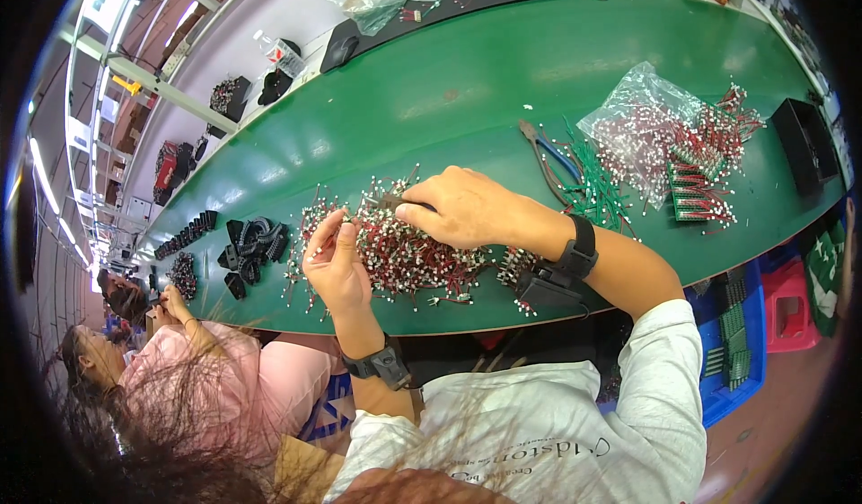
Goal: The person picks up a circuit board and uses pliers to trim the ends of the wires attached to it before placing it on a stack and repeating the process.
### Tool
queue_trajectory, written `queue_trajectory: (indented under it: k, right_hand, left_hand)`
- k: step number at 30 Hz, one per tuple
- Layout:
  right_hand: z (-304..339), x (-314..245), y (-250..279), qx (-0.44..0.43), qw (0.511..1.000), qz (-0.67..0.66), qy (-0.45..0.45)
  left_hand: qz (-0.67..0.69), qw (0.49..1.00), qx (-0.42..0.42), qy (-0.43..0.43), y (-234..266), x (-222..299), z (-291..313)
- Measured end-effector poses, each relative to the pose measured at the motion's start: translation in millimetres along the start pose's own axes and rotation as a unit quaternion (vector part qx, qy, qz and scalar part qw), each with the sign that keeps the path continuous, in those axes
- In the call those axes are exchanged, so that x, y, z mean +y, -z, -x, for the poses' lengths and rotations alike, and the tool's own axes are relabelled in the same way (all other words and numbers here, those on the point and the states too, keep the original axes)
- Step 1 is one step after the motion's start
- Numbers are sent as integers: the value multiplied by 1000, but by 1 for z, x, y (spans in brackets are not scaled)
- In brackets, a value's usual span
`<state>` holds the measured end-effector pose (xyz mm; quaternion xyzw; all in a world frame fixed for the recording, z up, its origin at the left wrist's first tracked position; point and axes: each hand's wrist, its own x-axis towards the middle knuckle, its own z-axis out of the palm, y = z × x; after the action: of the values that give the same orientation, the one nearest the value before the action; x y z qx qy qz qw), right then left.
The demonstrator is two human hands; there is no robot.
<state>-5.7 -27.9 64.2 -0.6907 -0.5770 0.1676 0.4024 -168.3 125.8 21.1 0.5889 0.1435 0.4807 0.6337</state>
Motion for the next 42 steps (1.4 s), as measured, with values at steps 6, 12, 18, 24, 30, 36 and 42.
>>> queue_trajectory:
  k: [6,12,18,24,30,36,42]
  right_hand:
    - [2,-6,-1,-46,998,-53,3]
    - [3,-5,3,-40,997,-59,-9]
    - [3,-2,0,-25,998,-57,9]
    - [2,-4,5,-56,998,-34,16]
    - [1,-1,4,-42,999,-20,28]
    - [2,-4,6,-60,998,-30,7]
    - [-3,2,5,-103,990,-92,-14]
  left_hand:
    - [-34,999,-22,-26,-9,-1,3]
    - [-68,995,-45,-56,-8,-2,2]
    - [-69,994,-52,-65,-9,1,4]
    - [-51,995,-51,-61,-7,0,5]
    - [-56,996,-43,-60,-5,-1,4]
    - [-68,994,-44,-68,-8,-2,5]
    - [15,999,-19,-22,-7,-4,8]
